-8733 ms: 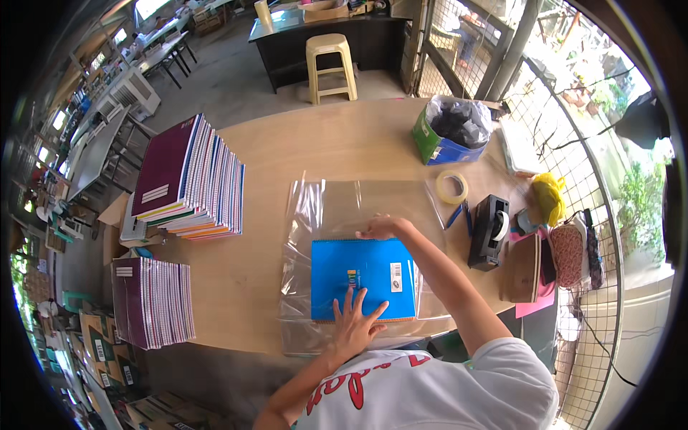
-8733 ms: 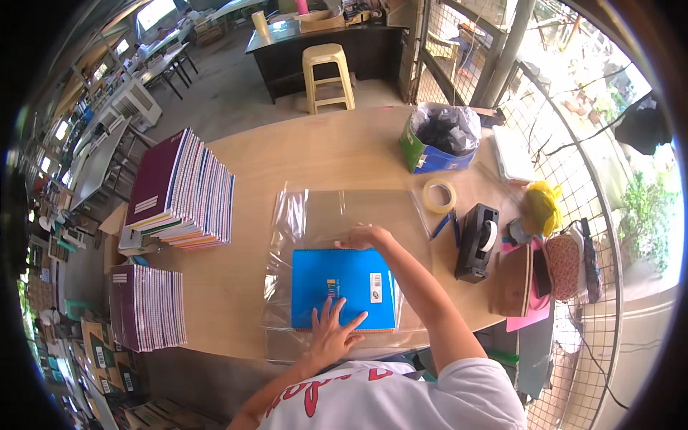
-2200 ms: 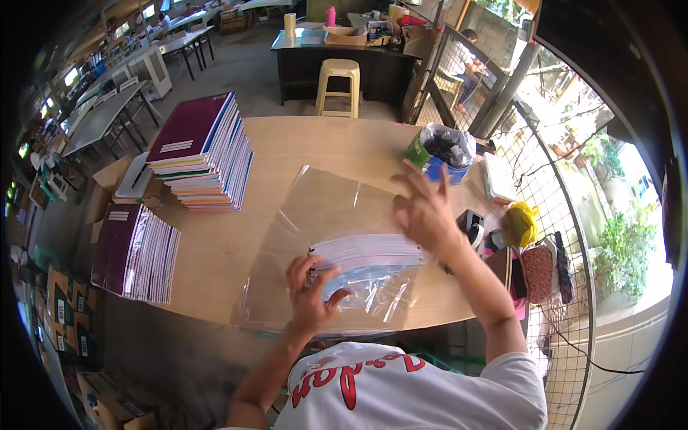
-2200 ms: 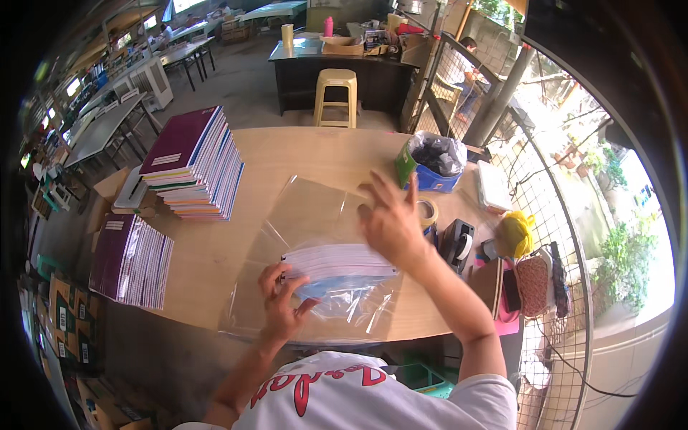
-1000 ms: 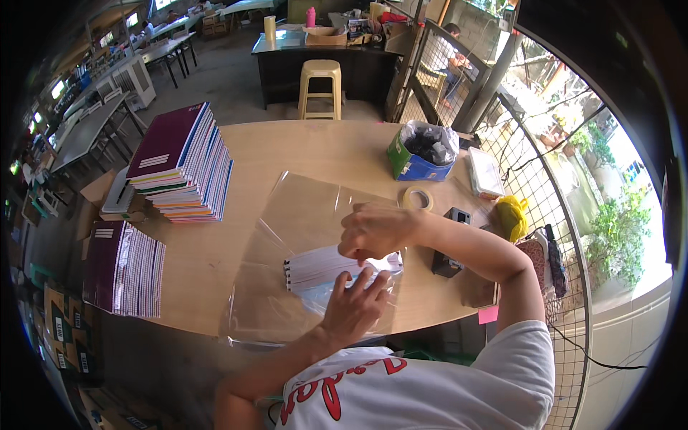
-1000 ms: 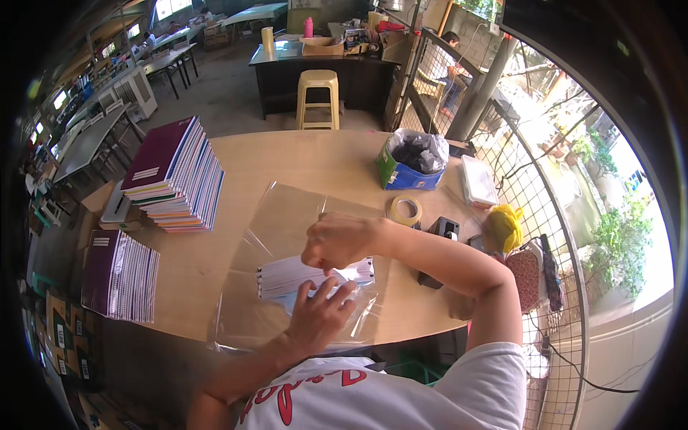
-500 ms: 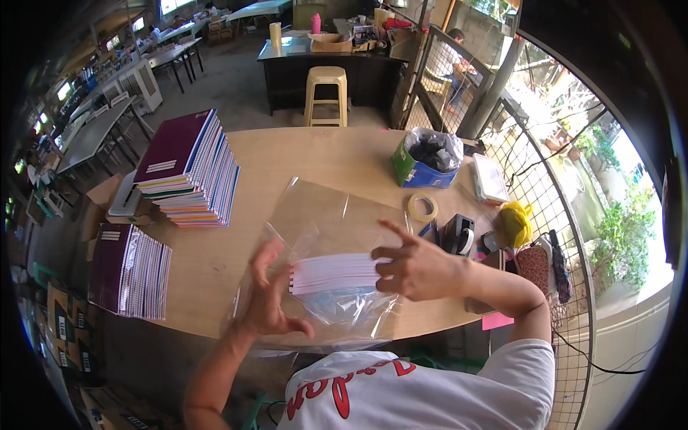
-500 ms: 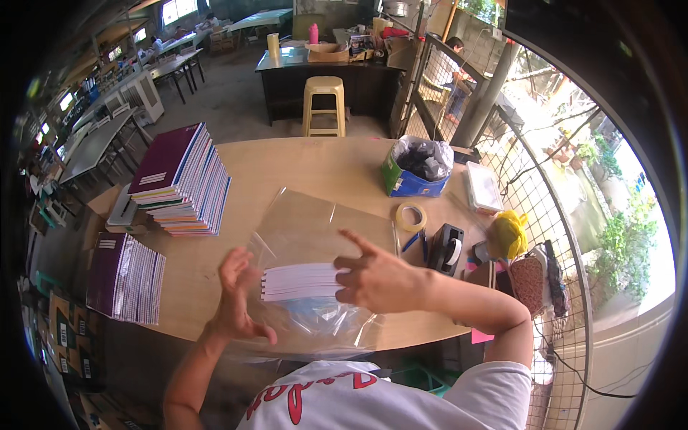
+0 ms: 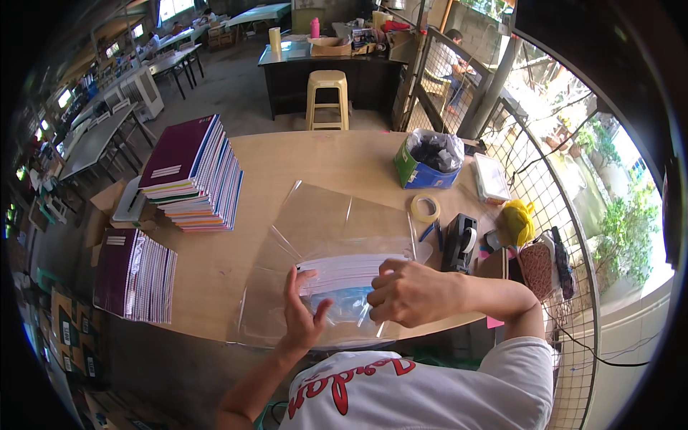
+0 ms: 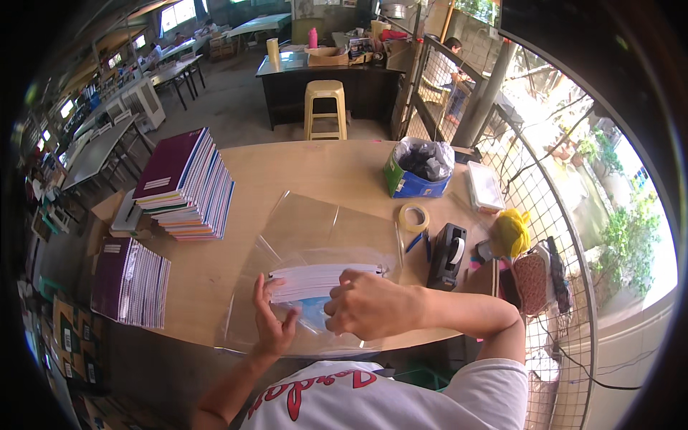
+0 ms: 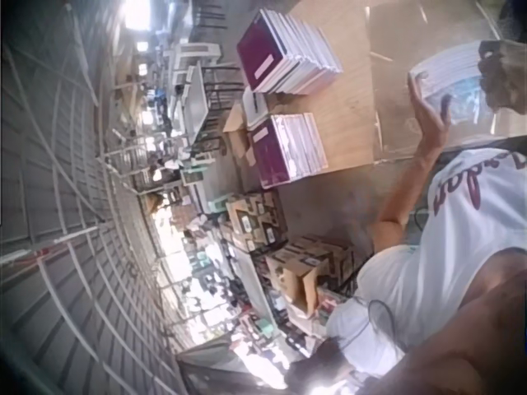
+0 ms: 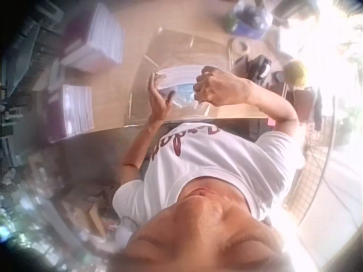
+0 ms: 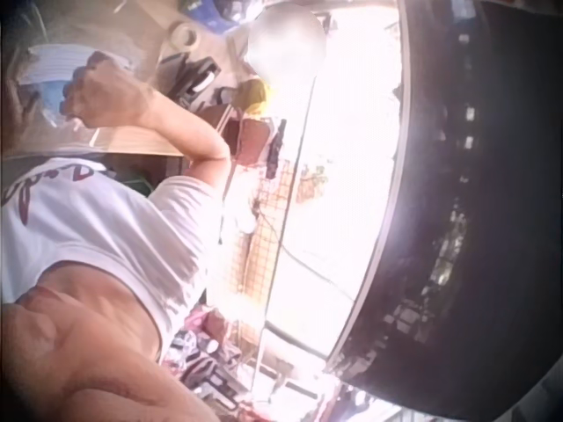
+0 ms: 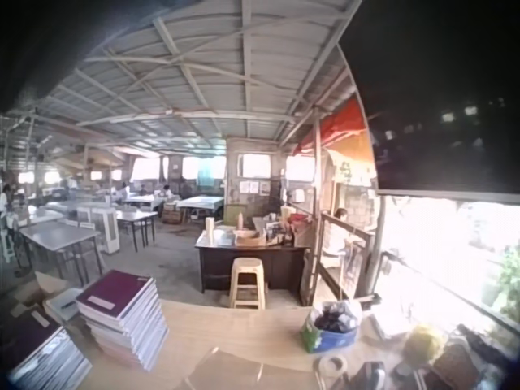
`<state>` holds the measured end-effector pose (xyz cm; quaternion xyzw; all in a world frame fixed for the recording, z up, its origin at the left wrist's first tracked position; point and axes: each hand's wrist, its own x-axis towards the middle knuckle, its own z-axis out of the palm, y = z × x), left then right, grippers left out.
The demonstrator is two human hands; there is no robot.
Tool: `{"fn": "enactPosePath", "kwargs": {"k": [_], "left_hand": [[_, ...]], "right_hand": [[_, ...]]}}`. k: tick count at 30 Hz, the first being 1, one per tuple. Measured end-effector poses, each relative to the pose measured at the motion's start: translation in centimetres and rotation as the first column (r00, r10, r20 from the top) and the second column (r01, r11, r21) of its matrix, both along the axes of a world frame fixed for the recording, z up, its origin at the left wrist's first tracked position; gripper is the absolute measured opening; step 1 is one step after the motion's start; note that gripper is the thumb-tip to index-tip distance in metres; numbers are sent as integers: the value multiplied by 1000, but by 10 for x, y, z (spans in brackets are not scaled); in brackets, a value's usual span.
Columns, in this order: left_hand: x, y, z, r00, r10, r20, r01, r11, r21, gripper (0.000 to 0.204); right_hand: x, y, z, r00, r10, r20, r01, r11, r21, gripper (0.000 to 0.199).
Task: The person packages stacks of colorful notebooks into large plastic sheets by hand, using adhesive tape to secure the bundles.
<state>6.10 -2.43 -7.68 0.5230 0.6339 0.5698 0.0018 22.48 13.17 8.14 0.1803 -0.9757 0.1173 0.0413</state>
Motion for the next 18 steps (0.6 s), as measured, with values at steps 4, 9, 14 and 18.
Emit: {"fn": "enactPosePath", "kwargs": {"k": [4, 9, 14, 18], "left_hand": [[-15, -2, 3, 937, 17, -348, -37, 998, -50, 43], [-23, -1, 18, 951, -94, -295, 70, 993, -92, 55], [-19, -4, 20, 974, -101, -201, 73, 987, -141, 55], [-30, -7, 27, 972, -111, -206, 87, 989, -120, 54]], "right_hand": [[-6, 1, -1, 989, 101, 104, -100, 995, -10, 12], [-43, 15, 27, 824, -213, -525, 411, 863, 294, 33], [-62, 85, 9, 718, -684, -125, 696, 709, 116, 39], [-12, 43, 61, 996, -90, 18, 91, 994, -55, 52]]}}
